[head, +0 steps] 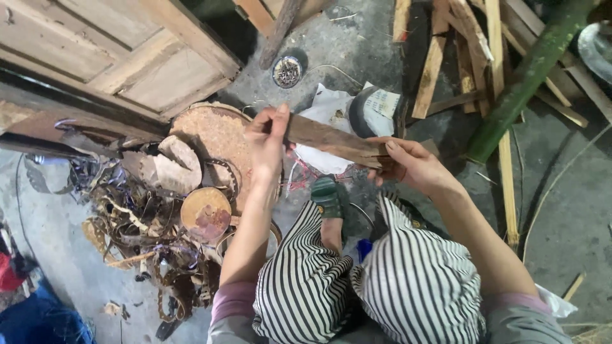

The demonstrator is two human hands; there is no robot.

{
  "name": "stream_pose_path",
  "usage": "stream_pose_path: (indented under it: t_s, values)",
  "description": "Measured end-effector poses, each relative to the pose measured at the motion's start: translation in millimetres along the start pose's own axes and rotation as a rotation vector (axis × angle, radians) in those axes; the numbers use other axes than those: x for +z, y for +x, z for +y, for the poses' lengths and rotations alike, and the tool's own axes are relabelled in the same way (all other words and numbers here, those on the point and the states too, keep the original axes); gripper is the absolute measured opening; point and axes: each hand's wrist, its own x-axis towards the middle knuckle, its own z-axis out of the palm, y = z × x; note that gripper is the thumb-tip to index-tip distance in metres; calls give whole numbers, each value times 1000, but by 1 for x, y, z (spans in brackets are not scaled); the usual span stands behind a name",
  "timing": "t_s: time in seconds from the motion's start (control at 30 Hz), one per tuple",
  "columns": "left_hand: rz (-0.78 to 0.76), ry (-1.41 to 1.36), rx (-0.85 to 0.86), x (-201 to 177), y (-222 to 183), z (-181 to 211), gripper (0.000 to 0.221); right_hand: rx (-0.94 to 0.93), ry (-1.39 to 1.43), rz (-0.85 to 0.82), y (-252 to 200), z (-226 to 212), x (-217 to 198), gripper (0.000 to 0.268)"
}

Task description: Refining a wooden component by scraping it with a curved blade.

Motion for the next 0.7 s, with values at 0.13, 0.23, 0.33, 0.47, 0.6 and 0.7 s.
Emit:
stream_pose_path:
  t_s: [0.13, 0.23, 0.33, 0.47, 0.6, 0.7]
  values:
    - [-31, -9, 79, -10, -21, 37, 29, -82, 41, 26, -9, -3, -4, 46]
    - [-57, -4, 202, -29, -32, 44, 30, -139, -87, 172, -16, 10, -10, 38]
    - [-89, 64, 333, -41, -46, 55, 27, -199, -97, 151, -31, -4, 8, 39]
    - [-71, 202, 532, -37, -68, 88, 16, -354, -276, 211, -42, -30, 42, 32]
    - [-185, 242, 506, -37, -90, 116, 6, -477, -334, 327, -40, -76, 78, 27]
    - [-320, 293, 316, -35, -107, 140, 18, -585, -494, 366, -28, -90, 59, 26]
